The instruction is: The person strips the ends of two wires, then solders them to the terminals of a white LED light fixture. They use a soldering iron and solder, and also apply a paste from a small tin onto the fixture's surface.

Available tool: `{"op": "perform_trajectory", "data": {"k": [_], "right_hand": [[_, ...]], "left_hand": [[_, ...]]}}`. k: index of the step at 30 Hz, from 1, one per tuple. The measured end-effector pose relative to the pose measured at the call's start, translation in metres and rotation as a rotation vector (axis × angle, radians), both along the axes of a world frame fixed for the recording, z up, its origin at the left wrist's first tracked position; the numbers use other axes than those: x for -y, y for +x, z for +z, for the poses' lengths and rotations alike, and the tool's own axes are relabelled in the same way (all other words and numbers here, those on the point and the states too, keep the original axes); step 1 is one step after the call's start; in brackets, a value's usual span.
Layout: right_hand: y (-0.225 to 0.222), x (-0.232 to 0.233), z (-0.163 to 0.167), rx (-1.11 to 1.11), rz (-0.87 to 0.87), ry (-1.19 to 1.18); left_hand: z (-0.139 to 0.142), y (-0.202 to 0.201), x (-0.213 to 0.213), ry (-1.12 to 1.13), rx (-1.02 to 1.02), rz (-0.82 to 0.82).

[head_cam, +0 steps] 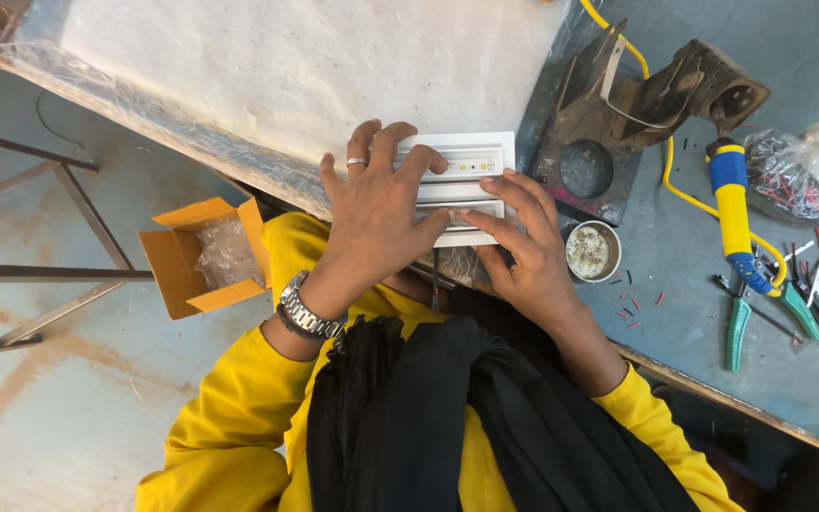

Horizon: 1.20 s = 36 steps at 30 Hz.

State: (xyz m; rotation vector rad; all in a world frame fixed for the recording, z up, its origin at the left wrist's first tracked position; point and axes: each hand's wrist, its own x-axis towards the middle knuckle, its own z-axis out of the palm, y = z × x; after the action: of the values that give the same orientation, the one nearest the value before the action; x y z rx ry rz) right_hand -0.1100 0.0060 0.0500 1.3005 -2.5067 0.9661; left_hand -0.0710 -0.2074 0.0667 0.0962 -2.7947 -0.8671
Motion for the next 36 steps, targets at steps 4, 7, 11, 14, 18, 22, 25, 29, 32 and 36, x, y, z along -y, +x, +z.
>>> {"op": "perform_trajectory", "data": {"k": [4,7,11,14,18,22,25,29,32,36], "right_hand": [[-0.0033,-0.0008,0.0019,0.032,0.019,0.000],[-0.0050,-0.0004,0.0048,0.063,0.031,0.007],[-0.0063,-0.0006,0.0078,0.099,0.045,0.027],[-0.0058,-0.0014,0.0084,0.127,0.052,0.034],[-0.0044,-0.0037,0.0095,0.153,0.049,0.071],[-0.0050,-0.0027,0.0098,0.142,0.046,0.057],[-0.0050,-0.0028,0.0095,0.137,0.046,0.055],[-0.0052,-0.0045,0.0081,0.146,0.043,0.048],[-0.0064,-0.0054,0.0068,0.152,0.045,0.040],[-0.0078,-0.0060,0.0059,0.160,0.045,0.027]], "left_hand": [[-0.0004,-0.0013,-0.0021,-0.015,-0.007,0.026],[0.0001,-0.0031,-0.0029,-0.027,-0.004,0.032],[0.0011,-0.0033,-0.0033,-0.026,-0.007,0.032],[0.0013,-0.0045,-0.0039,-0.024,0.001,0.030],[0.0009,-0.0042,-0.0052,-0.025,-0.005,0.027],[0.0007,-0.0042,-0.0066,-0.046,-0.030,0.040],[0.0003,-0.0034,-0.0061,-0.036,-0.036,0.037],[-0.0004,-0.0056,-0.0064,-0.035,-0.024,0.029],[-0.0006,-0.0061,-0.0070,-0.035,-0.012,0.032],[-0.0010,-0.0064,-0.0072,-0.050,-0.022,0.036]]}}
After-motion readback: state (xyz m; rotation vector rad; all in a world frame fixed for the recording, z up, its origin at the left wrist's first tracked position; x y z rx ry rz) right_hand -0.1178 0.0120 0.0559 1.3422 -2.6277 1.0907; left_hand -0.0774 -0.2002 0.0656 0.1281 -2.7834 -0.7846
